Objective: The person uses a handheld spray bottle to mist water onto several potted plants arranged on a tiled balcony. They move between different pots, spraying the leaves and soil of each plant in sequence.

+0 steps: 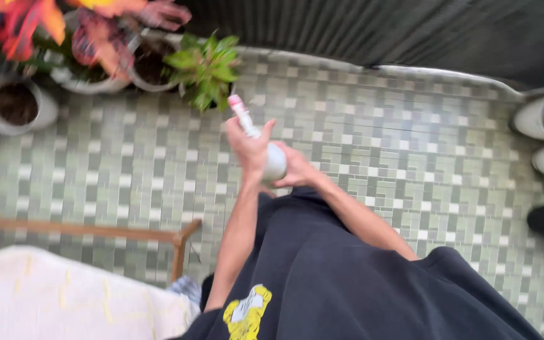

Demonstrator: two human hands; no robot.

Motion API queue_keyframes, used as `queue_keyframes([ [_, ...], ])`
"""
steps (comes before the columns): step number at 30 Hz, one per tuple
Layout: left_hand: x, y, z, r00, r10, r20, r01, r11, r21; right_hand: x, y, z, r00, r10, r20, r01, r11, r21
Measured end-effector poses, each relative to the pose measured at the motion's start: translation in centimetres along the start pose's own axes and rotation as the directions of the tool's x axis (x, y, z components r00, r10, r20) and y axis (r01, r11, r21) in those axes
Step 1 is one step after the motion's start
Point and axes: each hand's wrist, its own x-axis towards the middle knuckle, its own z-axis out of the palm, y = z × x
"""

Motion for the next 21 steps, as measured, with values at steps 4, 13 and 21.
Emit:
queue_keyframes([
  [4,-1.3,1.2,3.2,0.938,-0.344,0.034,0.337,0.932,0.134,-0.5,2.9,-1.9,0.997,0.027,0.069,-0.032,0.997,0.07],
  [13,-6.4,4.5,12.6,0.922,-0.376,0.096,0.354,0.916,0.187,-1.1,7.0,-12.2,0.977,0.059,0.205,-0.118,0.949,0.292],
  [21,-12.5,7.5,22.1,0.943,-0.233,0.237,0.057,0.815,0.577,-2.6,8.7,-22.7,0.991,-0.09,0.094,0.045,0.916,0.398],
])
